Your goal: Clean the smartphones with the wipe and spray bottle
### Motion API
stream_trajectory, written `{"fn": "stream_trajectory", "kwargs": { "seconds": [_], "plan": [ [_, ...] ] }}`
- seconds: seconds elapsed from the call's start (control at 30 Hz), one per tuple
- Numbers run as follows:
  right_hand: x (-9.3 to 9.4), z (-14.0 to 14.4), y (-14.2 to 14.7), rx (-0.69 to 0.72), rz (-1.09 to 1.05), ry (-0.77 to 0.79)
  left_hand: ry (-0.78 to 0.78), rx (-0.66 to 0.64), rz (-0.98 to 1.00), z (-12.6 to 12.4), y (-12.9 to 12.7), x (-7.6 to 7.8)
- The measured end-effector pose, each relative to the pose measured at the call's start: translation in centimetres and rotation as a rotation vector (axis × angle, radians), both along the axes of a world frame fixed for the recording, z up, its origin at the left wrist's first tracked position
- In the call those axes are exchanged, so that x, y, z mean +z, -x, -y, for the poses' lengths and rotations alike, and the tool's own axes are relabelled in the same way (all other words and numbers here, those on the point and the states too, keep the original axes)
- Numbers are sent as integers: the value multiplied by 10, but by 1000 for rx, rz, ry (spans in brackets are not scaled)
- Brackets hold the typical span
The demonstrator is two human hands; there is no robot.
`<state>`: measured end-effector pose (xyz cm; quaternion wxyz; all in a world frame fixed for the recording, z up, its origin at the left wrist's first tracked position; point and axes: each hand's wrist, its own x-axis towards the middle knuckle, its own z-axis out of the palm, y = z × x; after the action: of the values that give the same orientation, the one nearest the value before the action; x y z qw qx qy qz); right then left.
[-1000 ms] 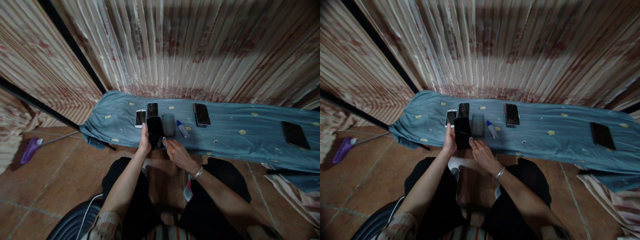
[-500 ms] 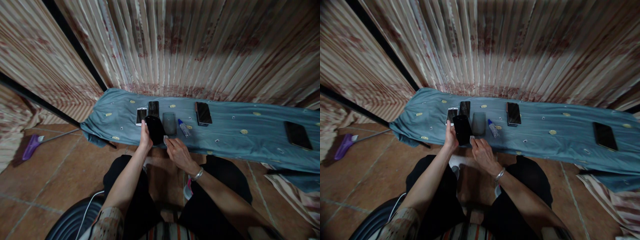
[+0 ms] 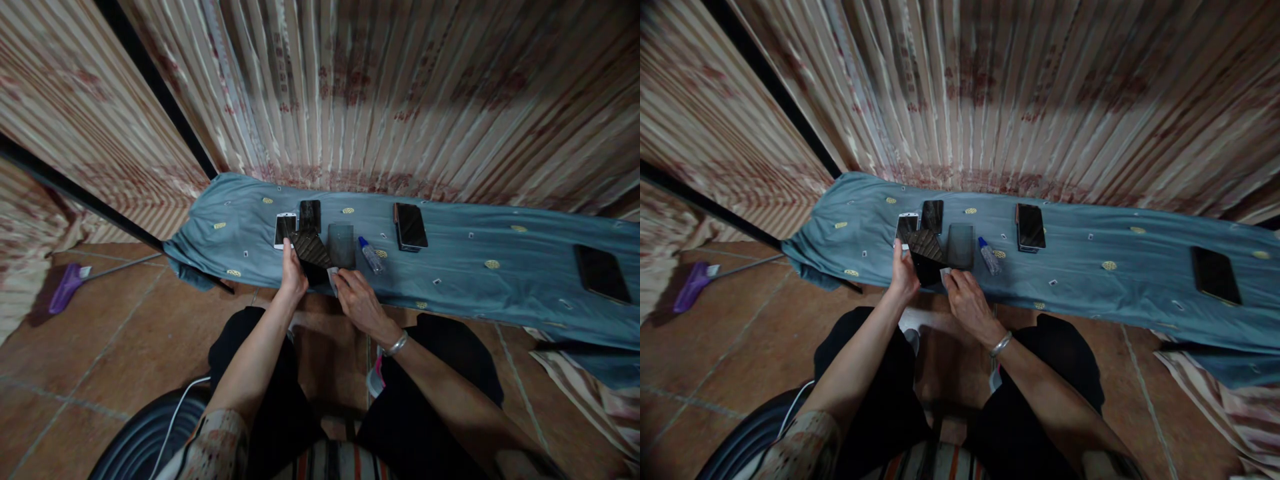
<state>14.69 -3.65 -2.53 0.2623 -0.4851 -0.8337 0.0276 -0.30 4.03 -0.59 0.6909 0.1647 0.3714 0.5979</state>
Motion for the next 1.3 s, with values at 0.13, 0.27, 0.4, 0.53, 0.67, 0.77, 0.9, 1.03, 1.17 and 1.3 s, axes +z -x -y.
{"fn": "stream_trajectory", "kwargs": {
  "seconds": [0.13,0.27,0.4,0.53,0.67,0.77,0.9,1.03,1.17,1.3],
  "plan": [
    [1,1,2,42,4,-7,-5,29,-11,2,-2,1],
    [0,4,8,94,-7,-30,4,9,-2,3,-4,0],
    [2,7,14,145,0,-58,-2,25,-13,3,-7,-1],
    [5,8,18,182,28,-44,5,0,0,3,-8,-1],
    [8,7,19,181,53,-36,10,-33,-4,6,-10,2],
    [8,6,19,192,50,-34,6,-63,-6,9,-11,4],
    [4,3,20,187,37,-31,23,-112,9,14,-15,5],
    [-2,-4,20,170,8,-62,78,-131,36,18,-17,4],
    [-4,-10,19,162,-9,-79,93,-151,38,21,-19,1],
    [-4,-17,18,127,-9,-65,117,-173,28,25,-22,-4]
  ]
}}
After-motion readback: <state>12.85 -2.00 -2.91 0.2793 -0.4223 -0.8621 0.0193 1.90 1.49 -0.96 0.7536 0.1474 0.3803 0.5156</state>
